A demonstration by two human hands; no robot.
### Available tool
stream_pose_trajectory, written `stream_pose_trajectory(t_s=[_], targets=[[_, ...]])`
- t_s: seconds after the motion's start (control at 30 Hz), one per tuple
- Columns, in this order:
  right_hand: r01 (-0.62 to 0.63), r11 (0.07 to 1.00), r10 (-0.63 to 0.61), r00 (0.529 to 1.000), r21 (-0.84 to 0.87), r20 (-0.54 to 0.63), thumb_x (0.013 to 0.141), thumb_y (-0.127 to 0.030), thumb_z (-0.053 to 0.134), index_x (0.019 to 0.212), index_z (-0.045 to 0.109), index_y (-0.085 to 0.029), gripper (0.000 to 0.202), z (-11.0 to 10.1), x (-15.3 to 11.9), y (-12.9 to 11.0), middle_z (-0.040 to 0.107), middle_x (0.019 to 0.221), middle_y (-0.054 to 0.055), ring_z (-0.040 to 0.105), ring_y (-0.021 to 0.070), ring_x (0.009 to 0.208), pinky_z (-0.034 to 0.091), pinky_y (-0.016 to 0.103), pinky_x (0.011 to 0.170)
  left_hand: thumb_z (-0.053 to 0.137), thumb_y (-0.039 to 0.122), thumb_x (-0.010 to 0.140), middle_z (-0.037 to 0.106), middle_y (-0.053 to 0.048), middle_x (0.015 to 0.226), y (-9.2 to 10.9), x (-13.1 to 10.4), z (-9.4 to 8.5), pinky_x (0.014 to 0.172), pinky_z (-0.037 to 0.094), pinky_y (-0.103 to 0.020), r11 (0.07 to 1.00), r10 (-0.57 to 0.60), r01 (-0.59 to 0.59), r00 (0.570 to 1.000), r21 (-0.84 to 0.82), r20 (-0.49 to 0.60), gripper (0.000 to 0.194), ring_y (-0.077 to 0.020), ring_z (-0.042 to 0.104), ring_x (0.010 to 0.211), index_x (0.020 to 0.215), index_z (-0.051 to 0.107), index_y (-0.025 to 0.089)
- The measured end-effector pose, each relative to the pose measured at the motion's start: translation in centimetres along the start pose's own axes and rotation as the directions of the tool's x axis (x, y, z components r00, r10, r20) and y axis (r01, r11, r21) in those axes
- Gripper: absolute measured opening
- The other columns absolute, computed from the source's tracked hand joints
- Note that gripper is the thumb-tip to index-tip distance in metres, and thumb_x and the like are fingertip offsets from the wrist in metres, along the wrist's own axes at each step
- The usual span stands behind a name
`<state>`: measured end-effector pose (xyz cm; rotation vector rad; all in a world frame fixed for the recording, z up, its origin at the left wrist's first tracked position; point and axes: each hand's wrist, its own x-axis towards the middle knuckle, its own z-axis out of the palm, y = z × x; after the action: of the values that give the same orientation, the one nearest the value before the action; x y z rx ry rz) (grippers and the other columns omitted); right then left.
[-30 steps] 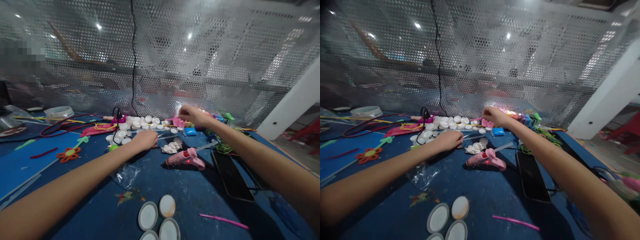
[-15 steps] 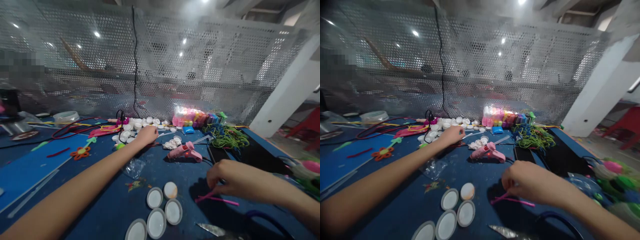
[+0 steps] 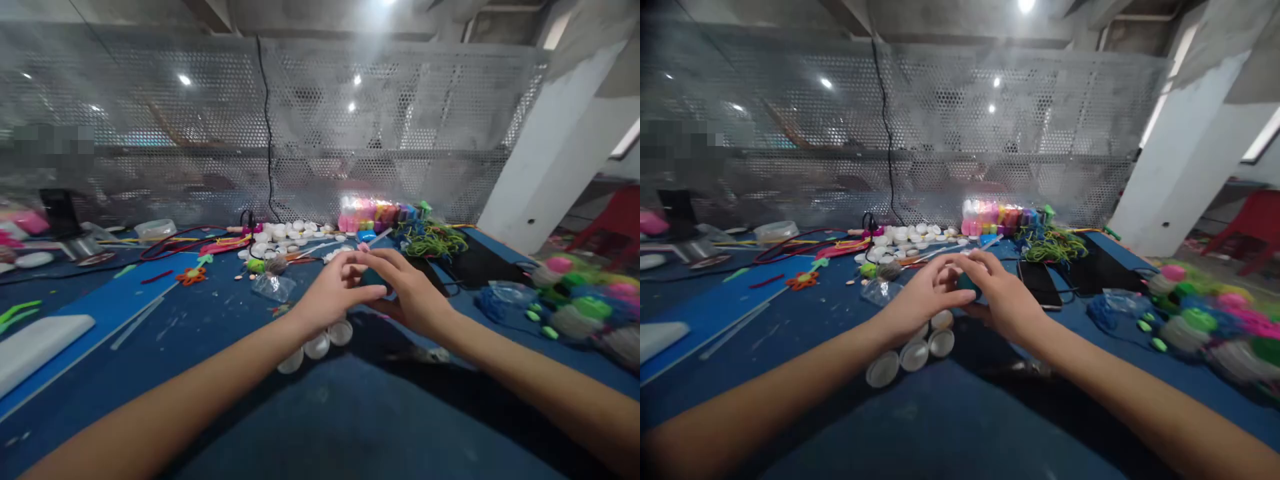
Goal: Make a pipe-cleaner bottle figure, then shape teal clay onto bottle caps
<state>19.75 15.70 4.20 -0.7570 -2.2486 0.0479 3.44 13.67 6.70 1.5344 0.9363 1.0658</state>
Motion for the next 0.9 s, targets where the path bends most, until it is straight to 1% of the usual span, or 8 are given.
stream_pose_trajectory(t_s=[0.07,0.2,0.27,0.33,0.47,0.63,0.8,0.9], targets=[[0.021,0.999,-0.02,1.0,-0.033,0.023,0.085,-0.024,0.057,0.132,0.041,-0.026,0.05,-0.4,-1.3,-0.9,0.05,0.126,0.012,0.054,0.0273,0.113,0.051,0.043,0.088,0.074,0.022,0.062,0.061,-0.006,0.099,-0.3,-1.5,0.9,0.077,0.043,-0.03,1.0,-0.014,0.014,1.0,-0.006,-0.026,0.053,-0.0191,0.057,0.092,0.11,0.053,0.017],[0.086,0.978,-0.074,0.995,-0.19,0.07,0.08,-0.026,0.062,0.118,0.053,-0.018,0.04,-0.4,-3.3,-2.8,0.056,0.117,0.014,0.056,0.0277,0.102,0.051,0.04,0.081,0.076,0.025,0.06,0.056,0.002,0.078,-1.3,-4.1,2.0,0.061,0.036,-0.024,0.994,-0.097,0.096,0.995,0.049,0.028,0.043,-0.0112,0.047,0.067,0.099,0.06,0.015],[0.144,0.957,-0.126,0.988,-0.252,0.087,0.078,-0.029,0.064,0.109,0.058,-0.015,0.035,0.1,-3.8,-3.4,0.06,0.111,0.015,0.056,0.0274,0.093,0.051,0.041,0.077,0.075,0.024,0.06,0.05,0.005,0.069,-1.9,-4.9,2.3,0.058,0.032,-0.023,0.989,-0.129,0.13,0.992,0.072,-0.016,0.033,-0.01,0.042,0.063,0.088,0.062,0.014],[0.174,0.947,-0.154,0.984,-0.271,0.094,0.077,-0.032,0.066,0.106,0.059,-0.014,0.034,0.7,-4.0,-3.6,0.062,0.106,0.014,0.055,0.0261,0.087,0.05,0.04,0.075,0.076,0.025,0.057,0.048,0.006,0.065,-2.4,-5.3,2.4,0.055,0.03,-0.023,0.986,-0.143,0.146,0.989,0.078,-0.044,0.029,-0.0101,0.04,0.062,0.079,0.061,0.013],[0.201,0.948,-0.185,0.979,-0.245,0.087,0.081,-0.034,0.063,0.115,0.055,-0.014,0.04,1.0,-4.2,-3.6,0.064,0.105,0.014,0.056,0.0246,0.087,0.048,0.037,0.075,0.078,0.024,0.053,0.049,0.005,0.064,-2.8,-5.4,2.0,0.056,0.031,-0.022,0.985,-0.159,0.161,0.986,0.061,-0.04,0.03,-0.0109,0.041,0.064,0.075,0.062,0.014],[0.297,0.94,-0.282,0.953,-0.17,0.107,0.085,-0.036,0.059,0.125,0.048,-0.017,0.046,0.7,-4.7,-3.4,0.063,0.111,0.013,0.059,0.0226,0.087,0.05,0.035,0.073,0.077,0.024,0.055,0.06,0.002,0.068,-2.6,-5.6,1.8,0.062,0.039,-0.024,0.984,-0.169,0.168,0.986,0.055,0.013,0.024,-0.0145,0.051,0.07,0.074,0.065,0.015],[0.352,0.928,-0.329,0.929,-0.126,0.172,0.082,-0.034,0.064,0.134,0.037,-0.016,0.062,0.7,-4.8,-3.3,0.059,0.119,0.017,0.058,0.0258,0.101,0.051,0.038,0.082,0.077,0.03,0.057,0.065,-0.001,0.072,-2.9,-5.7,1.5,0.063,0.043,-0.025,0.983,-0.162,0.159,0.986,0.091,0.025,0.025,-0.0173,0.056,0.072,0.074,0.068,0.014],[0.354,0.927,-0.33,0.926,-0.12,0.182,0.081,-0.033,0.065,0.135,0.033,-0.015,0.066,0.6,-4.8,-3.4,0.058,0.121,0.017,0.058,0.0269,0.105,0.05,0.04,0.086,0.075,0.029,0.058,0.066,-0.002,0.074,-3.3,-5.5,1.1,0.062,0.044,-0.026,0.98,-0.163,0.158,0.986,0.12,0.032,0.025,-0.0174,0.056,0.072,0.077,0.07,0.014]])
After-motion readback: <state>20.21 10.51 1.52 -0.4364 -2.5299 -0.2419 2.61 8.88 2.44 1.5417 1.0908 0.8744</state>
